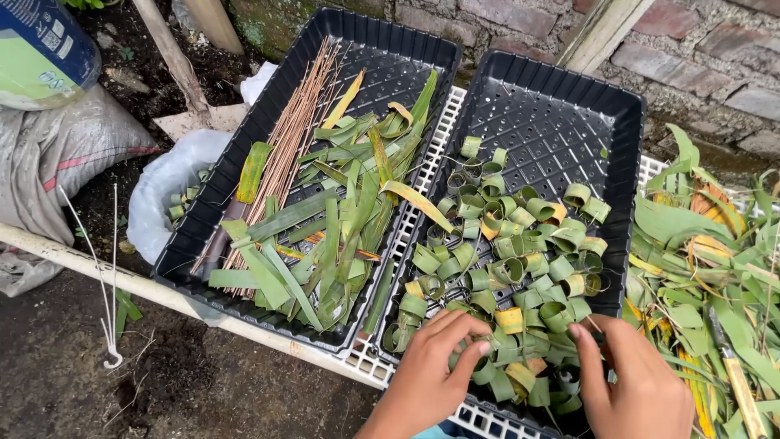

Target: Rolling long green leaves into small cylindrical shapes and placing them in a black plastic tray.

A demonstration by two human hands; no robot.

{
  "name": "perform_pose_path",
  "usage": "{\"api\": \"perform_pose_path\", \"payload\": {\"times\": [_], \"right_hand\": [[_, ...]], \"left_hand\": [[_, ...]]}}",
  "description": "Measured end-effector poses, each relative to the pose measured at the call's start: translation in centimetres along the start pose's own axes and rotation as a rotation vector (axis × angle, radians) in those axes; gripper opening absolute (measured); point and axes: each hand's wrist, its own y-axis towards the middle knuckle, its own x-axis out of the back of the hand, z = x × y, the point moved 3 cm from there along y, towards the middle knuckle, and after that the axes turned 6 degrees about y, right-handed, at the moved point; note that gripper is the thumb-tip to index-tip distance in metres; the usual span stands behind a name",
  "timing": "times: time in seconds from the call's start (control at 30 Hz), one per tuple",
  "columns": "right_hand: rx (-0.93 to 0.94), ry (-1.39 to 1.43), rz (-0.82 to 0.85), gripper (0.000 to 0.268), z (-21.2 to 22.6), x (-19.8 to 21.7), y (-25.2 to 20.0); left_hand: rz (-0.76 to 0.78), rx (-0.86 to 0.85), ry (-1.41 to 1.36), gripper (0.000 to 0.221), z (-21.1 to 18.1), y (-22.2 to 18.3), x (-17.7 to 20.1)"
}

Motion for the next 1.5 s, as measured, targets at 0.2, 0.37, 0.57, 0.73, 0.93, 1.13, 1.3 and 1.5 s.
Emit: {"api": "perform_pose_path", "payload": {"times": [0.2,0.37,0.57,0.73,0.93,1.13,1.3,1.5], "right_hand": [[-0.015,-0.368,0.181,0.031,-8.6,-4.8,-0.5],[-0.104,-0.402,0.326,0.030,-11.6,-5.1,-0.5],[-0.035,-0.465,0.174,0.030,-19.6,-7.9,-1.1],[0.143,-0.431,0.063,0.023,-25.7,-10.8,-0.7],[0.351,-0.234,0.105,0.024,-5.4,-4.7,5.1],[0.723,0.085,0.530,0.033,13.8,-6.0,9.8],[1.214,0.242,0.585,0.045,22.4,-13.1,10.8],[1.202,0.093,0.589,0.032,24.2,-19.6,13.6]], "left_hand": [[-0.022,-0.098,0.291,0.028,0.8,0.8,-1.9],[-0.056,-0.192,0.292,0.022,-0.2,0.9,-1.2],[-0.179,-0.224,0.223,0.021,0.3,0.4,1.7],[-0.340,-0.152,0.240,0.017,2.2,-0.5,7.3],[-0.654,0.116,0.193,0.020,6.4,-3.7,14.8],[-0.700,0.261,0.384,0.020,9.5,-5.1,17.1],[-0.656,0.272,0.736,0.034,10.1,-4.5,16.1],[-0.470,0.394,0.818,0.042,11.3,-4.6,15.3]]}}
